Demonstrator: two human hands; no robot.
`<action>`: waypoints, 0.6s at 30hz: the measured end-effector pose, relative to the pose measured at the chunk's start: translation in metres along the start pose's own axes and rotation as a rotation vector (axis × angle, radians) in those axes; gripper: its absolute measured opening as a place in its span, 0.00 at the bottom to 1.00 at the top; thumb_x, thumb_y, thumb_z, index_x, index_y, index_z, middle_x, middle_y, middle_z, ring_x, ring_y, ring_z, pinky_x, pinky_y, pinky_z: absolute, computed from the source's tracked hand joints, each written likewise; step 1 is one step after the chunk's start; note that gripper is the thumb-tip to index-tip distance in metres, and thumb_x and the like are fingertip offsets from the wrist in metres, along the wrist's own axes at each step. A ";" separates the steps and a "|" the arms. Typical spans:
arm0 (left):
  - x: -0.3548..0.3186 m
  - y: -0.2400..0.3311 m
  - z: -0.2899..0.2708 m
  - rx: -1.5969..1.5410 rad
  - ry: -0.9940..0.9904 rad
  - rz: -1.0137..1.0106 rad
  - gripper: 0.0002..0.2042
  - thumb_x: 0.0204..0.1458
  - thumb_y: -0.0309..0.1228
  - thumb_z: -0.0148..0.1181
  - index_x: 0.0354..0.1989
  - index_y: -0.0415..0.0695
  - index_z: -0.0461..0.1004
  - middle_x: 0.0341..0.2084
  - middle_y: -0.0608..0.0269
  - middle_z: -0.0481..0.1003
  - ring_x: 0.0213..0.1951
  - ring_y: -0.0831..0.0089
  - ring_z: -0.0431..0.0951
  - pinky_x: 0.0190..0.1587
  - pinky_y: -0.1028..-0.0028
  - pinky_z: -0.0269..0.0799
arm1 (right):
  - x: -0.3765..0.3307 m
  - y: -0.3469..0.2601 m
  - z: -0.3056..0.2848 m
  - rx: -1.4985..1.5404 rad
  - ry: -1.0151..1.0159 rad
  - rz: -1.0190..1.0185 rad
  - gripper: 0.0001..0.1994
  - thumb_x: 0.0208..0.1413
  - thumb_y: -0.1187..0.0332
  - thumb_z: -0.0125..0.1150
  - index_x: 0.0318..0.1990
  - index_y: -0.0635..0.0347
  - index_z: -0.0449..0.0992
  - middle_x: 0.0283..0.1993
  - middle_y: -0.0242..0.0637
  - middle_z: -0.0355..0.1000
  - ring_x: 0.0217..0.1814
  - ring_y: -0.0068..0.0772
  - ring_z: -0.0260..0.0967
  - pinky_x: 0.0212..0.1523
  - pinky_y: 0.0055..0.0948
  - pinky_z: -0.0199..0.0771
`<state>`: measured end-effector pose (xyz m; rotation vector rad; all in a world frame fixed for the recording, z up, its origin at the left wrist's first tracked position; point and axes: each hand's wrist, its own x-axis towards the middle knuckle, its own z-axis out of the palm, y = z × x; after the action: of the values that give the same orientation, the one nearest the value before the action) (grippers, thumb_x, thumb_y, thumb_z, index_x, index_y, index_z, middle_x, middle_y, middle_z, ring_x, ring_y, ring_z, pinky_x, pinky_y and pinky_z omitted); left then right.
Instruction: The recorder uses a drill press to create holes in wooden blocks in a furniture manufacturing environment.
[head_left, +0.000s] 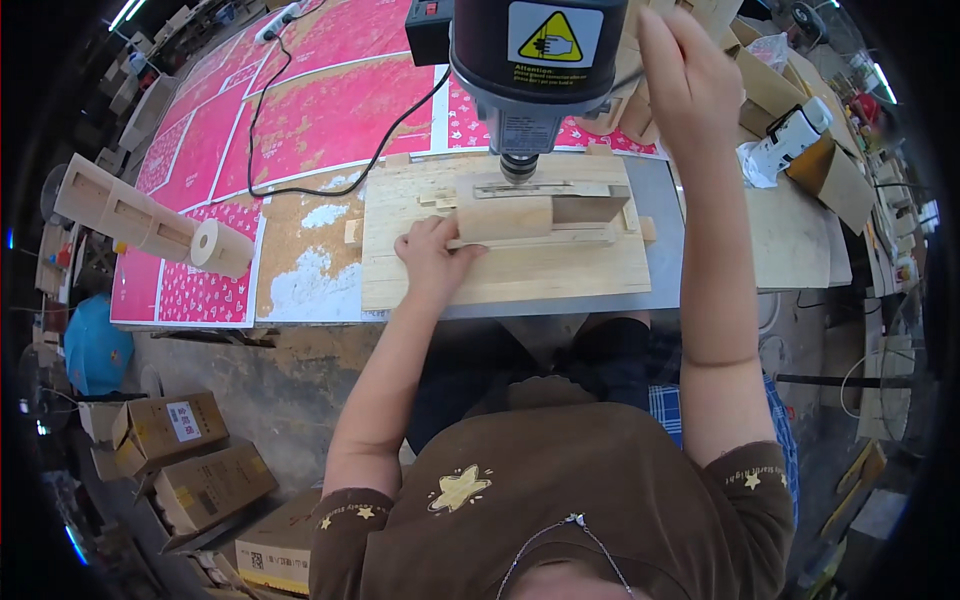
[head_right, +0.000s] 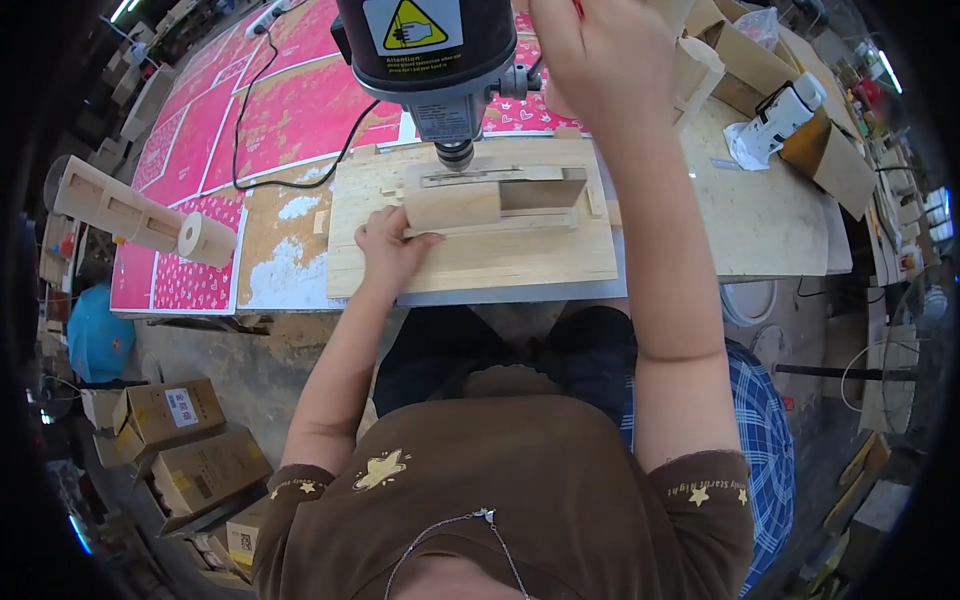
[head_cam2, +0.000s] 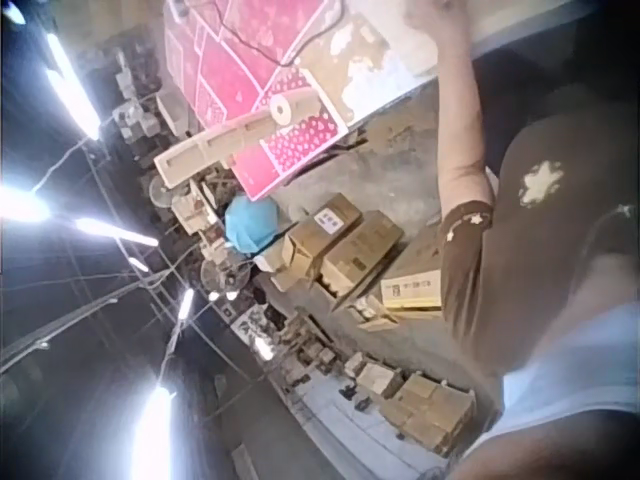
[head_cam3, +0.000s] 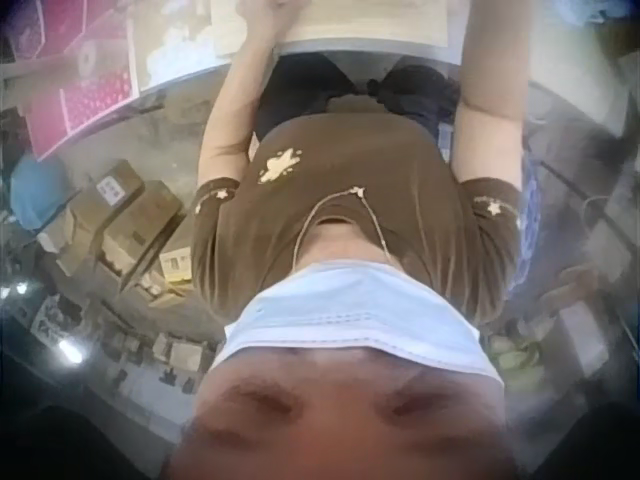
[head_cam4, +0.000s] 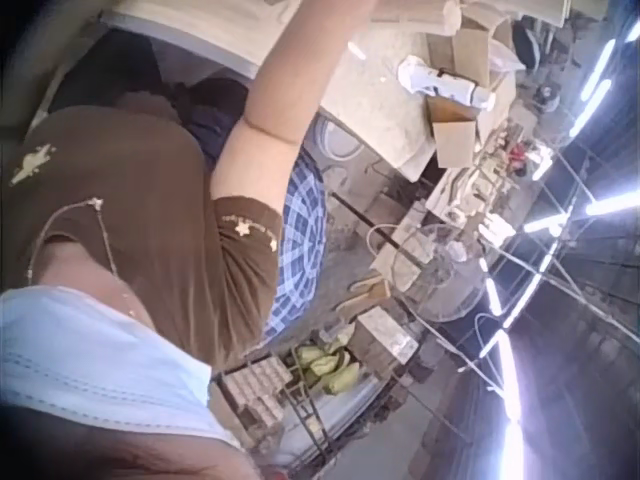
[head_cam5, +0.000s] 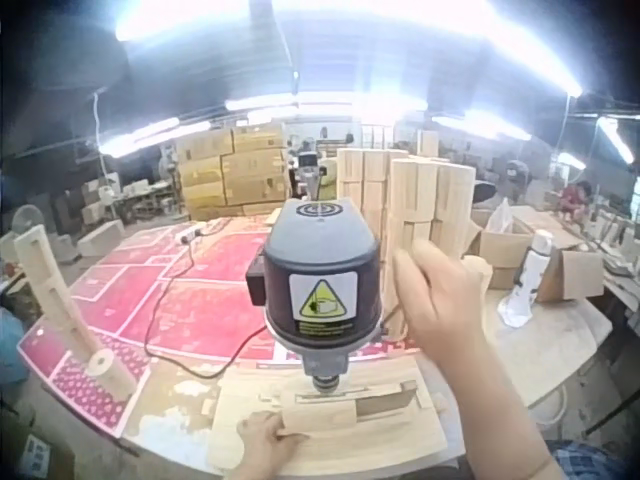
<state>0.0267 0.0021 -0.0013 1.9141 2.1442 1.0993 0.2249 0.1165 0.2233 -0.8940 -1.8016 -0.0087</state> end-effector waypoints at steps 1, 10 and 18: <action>0.002 0.006 0.009 -0.002 0.000 0.008 0.19 0.33 0.38 0.70 0.38 0.52 0.77 0.27 0.69 0.71 0.36 0.67 0.69 0.45 0.65 0.54 | 0.018 0.009 0.008 -0.048 -0.017 0.110 0.12 0.58 0.66 0.49 0.27 0.67 0.69 0.19 0.39 0.63 0.23 0.29 0.61 0.28 0.25 0.61; 0.003 0.009 0.022 -0.033 -0.017 0.033 0.25 0.35 0.44 0.68 0.45 0.53 0.74 0.27 0.72 0.70 0.38 0.69 0.68 0.46 0.62 0.50 | 0.007 0.007 -0.009 0.038 -0.062 -0.011 0.13 0.58 0.66 0.48 0.28 0.68 0.70 0.19 0.39 0.63 0.24 0.27 0.60 0.28 0.25 0.61; 0.001 0.014 0.013 -0.018 -0.036 -0.026 0.21 0.34 0.41 0.69 0.41 0.53 0.76 0.28 0.71 0.70 0.39 0.69 0.68 0.47 0.65 0.51 | -0.126 0.006 0.002 0.247 -0.198 0.119 0.04 0.52 0.73 0.54 0.33 0.62 0.74 0.22 0.40 0.68 0.22 0.41 0.66 0.27 0.34 0.64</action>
<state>0.0450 0.0088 -0.0027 1.8782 2.1275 1.0674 0.2452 0.0502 0.1174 -0.8452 -1.8787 0.3820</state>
